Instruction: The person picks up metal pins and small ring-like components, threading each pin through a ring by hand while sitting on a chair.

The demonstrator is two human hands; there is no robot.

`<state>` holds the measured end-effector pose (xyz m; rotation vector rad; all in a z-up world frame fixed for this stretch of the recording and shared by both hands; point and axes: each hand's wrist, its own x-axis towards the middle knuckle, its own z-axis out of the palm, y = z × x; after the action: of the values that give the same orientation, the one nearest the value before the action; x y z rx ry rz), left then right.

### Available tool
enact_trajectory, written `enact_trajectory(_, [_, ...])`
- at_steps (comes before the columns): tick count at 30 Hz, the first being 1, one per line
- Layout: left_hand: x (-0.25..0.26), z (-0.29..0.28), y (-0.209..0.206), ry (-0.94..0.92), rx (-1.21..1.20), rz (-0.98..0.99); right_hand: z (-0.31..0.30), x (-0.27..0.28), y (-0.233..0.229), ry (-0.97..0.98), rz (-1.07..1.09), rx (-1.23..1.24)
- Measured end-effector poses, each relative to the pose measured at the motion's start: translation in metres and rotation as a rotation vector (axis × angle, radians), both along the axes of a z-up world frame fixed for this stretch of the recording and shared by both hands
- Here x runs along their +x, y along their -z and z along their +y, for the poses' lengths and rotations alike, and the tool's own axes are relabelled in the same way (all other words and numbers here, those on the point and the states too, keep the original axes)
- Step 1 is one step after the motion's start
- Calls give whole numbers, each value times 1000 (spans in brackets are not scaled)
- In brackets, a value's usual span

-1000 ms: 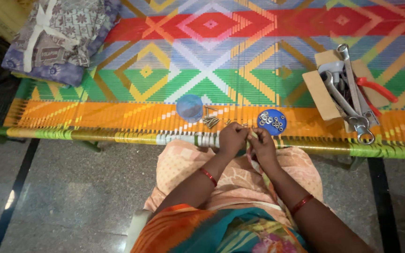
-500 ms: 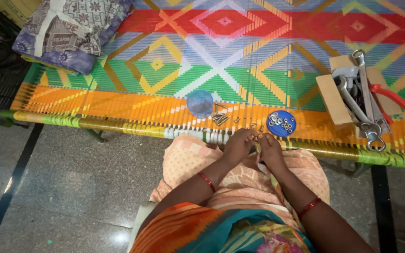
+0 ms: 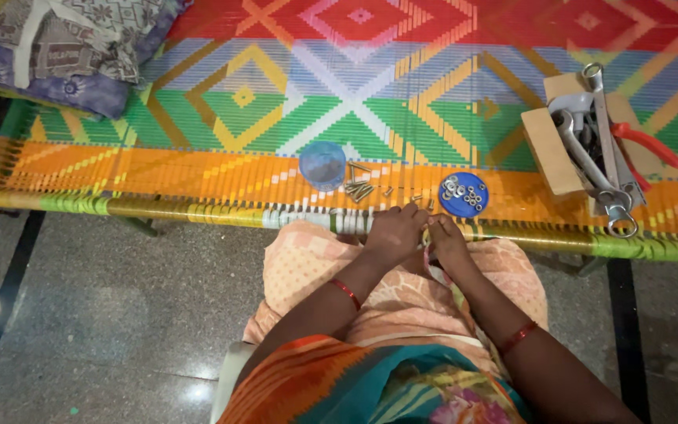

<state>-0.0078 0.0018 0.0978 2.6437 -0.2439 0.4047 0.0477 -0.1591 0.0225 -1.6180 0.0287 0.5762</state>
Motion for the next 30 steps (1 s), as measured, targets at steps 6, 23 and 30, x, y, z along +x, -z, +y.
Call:
enact_trajectory(6, [20, 6, 20, -197, -297, 468, -1, -6, 6, -124, -532, 64])
enact_trajectory(23, [20, 1, 31, 29, -675, 42, -3, -3, -25, 93, 13, 231])
enact_trajectory(30, [19, -9, 30, -210, -341, 141, 0, -6, -12, -64, -316, 202])
